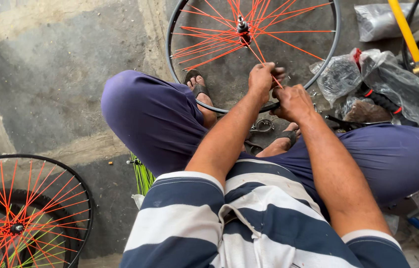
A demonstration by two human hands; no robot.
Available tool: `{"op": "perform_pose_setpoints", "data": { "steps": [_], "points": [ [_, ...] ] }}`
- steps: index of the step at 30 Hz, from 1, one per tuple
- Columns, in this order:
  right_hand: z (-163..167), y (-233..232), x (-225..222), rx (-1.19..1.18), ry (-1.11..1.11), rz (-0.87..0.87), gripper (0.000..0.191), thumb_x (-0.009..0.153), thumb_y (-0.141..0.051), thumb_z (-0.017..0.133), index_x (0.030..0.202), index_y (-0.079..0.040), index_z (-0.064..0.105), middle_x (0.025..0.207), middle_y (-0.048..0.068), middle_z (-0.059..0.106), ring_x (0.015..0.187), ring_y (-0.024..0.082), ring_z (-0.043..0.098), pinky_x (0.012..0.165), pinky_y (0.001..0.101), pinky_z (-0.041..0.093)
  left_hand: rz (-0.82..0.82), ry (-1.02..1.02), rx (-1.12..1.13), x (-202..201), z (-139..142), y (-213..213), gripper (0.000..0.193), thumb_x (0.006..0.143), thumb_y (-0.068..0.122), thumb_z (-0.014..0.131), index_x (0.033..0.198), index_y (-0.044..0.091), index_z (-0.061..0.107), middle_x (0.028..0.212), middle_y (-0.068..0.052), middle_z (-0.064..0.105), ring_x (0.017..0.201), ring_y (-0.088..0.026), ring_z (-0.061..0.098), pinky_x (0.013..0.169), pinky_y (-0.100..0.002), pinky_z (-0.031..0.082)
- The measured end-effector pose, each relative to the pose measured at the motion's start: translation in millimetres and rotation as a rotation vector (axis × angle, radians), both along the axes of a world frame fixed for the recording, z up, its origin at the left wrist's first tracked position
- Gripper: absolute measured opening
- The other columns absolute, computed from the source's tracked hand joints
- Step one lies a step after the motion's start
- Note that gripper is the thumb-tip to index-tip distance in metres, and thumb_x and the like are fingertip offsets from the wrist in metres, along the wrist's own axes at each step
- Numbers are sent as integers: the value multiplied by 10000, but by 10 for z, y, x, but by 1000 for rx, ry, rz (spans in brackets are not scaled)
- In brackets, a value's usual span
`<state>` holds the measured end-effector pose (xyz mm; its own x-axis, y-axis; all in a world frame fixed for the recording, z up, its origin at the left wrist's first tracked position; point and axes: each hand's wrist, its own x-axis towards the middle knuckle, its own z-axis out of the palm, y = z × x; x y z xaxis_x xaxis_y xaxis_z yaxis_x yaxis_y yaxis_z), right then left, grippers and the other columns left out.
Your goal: The person sits on the ground lacing a bicycle wheel, threading orange spokes through the hub and rim and securing them with nipple hardware, working around the rim section by section. A second partially laced wheel and a bundle of green spokes lie nearby on the floor.
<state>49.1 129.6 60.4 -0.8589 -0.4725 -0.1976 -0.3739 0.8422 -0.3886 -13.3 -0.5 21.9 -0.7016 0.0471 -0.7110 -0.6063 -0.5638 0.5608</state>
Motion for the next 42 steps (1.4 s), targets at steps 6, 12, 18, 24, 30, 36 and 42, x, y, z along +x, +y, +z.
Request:
{"op": "perform_pose_setpoints", "data": {
  "steps": [6,12,18,24,30,36,42],
  "points": [
    [364,-106,170,-8,171,187,421,614,-409,908,947,-195,764,995,78,699,908,371,713,769,537,550,-438,77,-604,191,13,19,150,876,192,691,967,75,711,963,-130,747,874,-224,704,653,-343,541],
    [867,408,181,-386,-459,-411,381,826,-271,817,1159,-116,713,1089,106,714,831,260,736,731,433,588,-804,38,-99,425,-259,-106,237,993,256,632,1032,24,660,905,-145,693,728,-214,652,557,-363,527],
    [429,1053,-285,-355,136,-758,208,918,-186,783,1076,-51,766,987,106,772,898,211,756,833,353,592,-760,2,-9,432,-455,131,268,992,267,601,1119,38,543,910,-113,718,680,-207,738,541,-350,549],
    [-434,1001,-497,17,-148,-826,165,836,-242,813,886,-86,785,892,127,765,816,270,737,756,403,572,-630,-53,107,349,-623,302,258,989,237,611,1119,19,567,930,-114,715,723,-210,709,609,-366,584],
    [-970,625,-442,284,0,-685,219,774,-210,731,865,-11,729,839,288,687,815,512,671,699,585,548,-548,5,73,376,-844,489,244,978,221,637,1067,-5,653,915,-115,732,771,-191,677,695,-369,563],
    [-1185,598,-660,432,-39,-590,176,913,-83,566,855,-6,714,870,273,699,800,477,693,682,554,551,-561,16,14,341,-782,518,232,967,224,658,983,-6,687,897,-91,753,798,-161,703,738,-343,571],
    [-1277,552,-687,265,-193,-917,282,1029,-124,578,788,4,650,805,252,666,688,422,645,668,515,498,-588,63,-73,268,-656,510,224,932,238,679,983,24,717,893,-73,773,808,-148,725,750,-332,568]
  ]
}}
